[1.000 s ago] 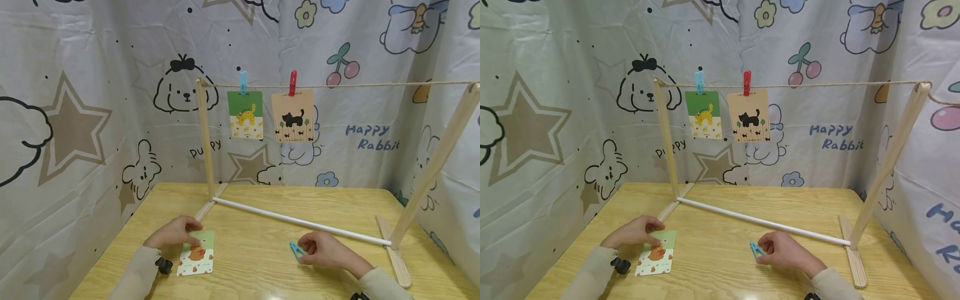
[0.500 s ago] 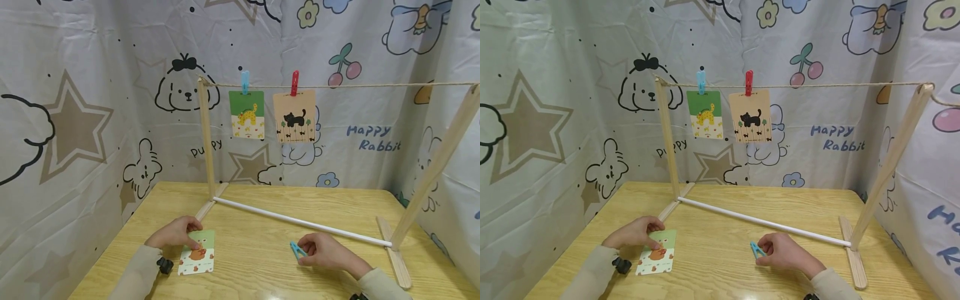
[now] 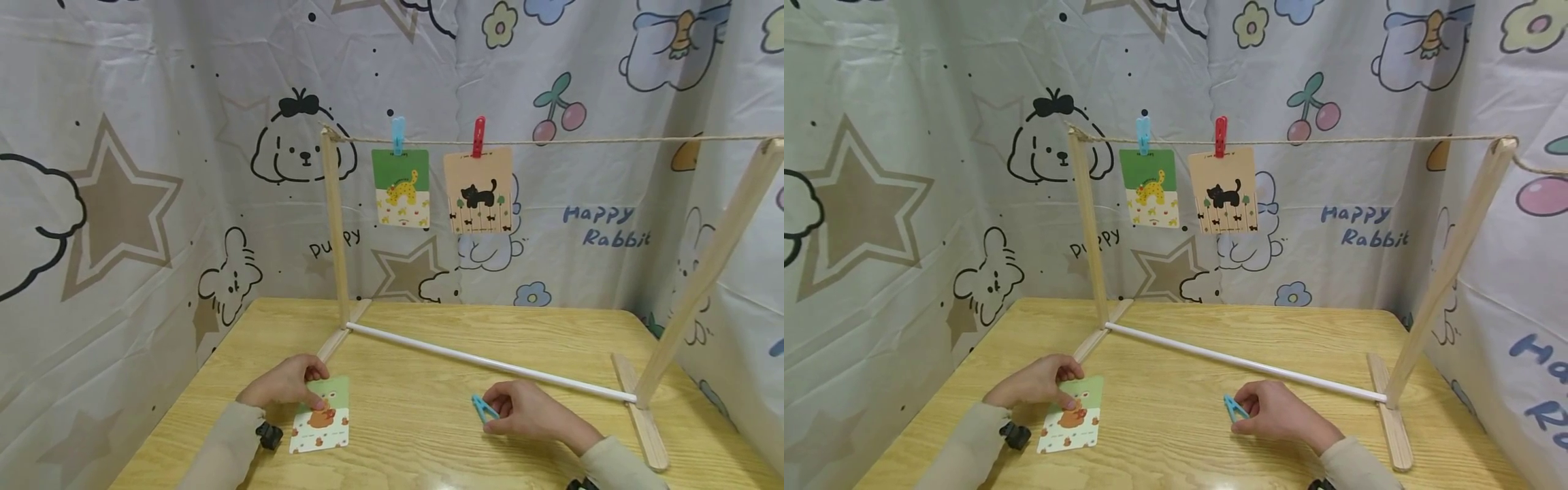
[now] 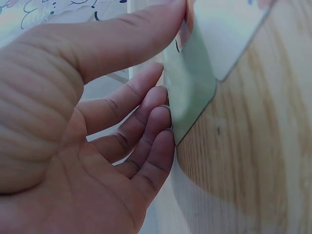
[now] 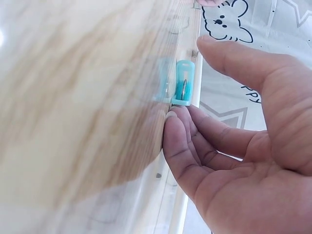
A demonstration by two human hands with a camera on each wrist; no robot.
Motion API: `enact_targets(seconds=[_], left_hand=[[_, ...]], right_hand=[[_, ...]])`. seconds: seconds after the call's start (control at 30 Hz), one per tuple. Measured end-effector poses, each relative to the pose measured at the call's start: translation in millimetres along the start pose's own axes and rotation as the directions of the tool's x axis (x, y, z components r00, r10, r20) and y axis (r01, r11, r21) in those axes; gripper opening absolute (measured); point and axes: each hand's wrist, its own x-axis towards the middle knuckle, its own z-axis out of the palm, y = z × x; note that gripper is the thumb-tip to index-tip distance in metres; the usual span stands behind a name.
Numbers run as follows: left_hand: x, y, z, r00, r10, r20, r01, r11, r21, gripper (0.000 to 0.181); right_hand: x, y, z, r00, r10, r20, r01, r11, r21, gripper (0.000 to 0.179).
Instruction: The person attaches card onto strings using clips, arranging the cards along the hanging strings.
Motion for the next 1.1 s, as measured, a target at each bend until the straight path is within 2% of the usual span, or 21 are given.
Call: enact_targets(seconds=[0.37, 0.57, 0.9, 1.1], left_hand=[[-0.4, 0.0, 1.2, 1.000, -0.017, -0.023, 0.018, 1.000, 0.026, 0.051], [0.6, 3.8, 1.0, 0.999, -0.034, -0.020, 0.034, 0.998, 0.043, 0.050], [0.4, 12.2, -1.4, 1.000, -0.016, -0.019, 0.017, 0.997, 0.080, 0.048], [0.5, 11.7, 0.0, 1.000, -0.029, -0.010, 0.029, 0.997, 0.067, 0.048]], right_hand=[[3.5, -0.8, 3.0, 1.000, 0.018, -0.009, -0.018, 1.000, -0.009, 0.040], [3.8, -2.5, 1.2, 0.999, 0.047, -0.006, -0.047, 0.999, -0.009, 0.041], [4.1, -3.5, 0.7, 0.997, 0.074, -0.023, -0.075, 0.997, -0.018, 0.038], [5.0, -2.9, 4.1, 0.996, 0.075, -0.040, -0.076, 0.997, -0.033, 0.038]])
